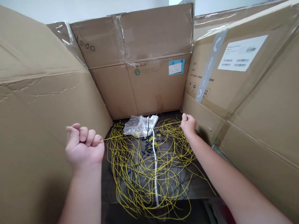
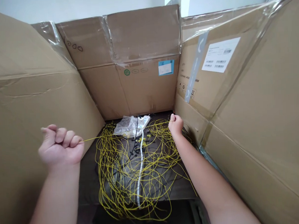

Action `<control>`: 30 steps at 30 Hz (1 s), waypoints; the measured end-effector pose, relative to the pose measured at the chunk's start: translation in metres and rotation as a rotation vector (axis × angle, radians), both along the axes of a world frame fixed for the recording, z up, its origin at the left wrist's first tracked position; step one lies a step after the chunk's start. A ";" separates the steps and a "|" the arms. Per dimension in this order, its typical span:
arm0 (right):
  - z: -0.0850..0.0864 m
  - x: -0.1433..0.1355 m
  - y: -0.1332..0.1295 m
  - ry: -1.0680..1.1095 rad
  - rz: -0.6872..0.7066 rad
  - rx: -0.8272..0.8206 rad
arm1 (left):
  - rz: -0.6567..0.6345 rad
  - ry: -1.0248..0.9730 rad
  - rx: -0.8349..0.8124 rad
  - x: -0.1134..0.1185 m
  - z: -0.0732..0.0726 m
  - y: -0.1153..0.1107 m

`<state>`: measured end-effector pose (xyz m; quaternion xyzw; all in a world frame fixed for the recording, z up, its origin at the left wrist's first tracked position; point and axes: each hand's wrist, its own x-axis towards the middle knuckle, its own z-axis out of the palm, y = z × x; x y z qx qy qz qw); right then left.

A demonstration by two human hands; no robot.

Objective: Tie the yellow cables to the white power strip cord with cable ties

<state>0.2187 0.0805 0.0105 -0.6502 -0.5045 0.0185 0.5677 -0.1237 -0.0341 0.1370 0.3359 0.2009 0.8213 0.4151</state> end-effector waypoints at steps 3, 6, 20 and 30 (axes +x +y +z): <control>0.001 -0.002 -0.010 -0.089 -0.039 0.056 | 0.187 0.278 -0.073 0.016 -0.012 0.008; 0.005 -0.018 -0.028 -0.252 0.037 0.104 | 0.034 0.723 -0.203 0.060 -0.026 0.014; 0.029 -0.070 -0.062 -0.800 0.270 0.158 | -0.491 0.981 -0.439 0.135 -0.072 0.016; 0.026 -0.091 -0.046 -0.871 0.254 0.121 | -0.837 0.519 -0.603 0.116 -0.073 0.010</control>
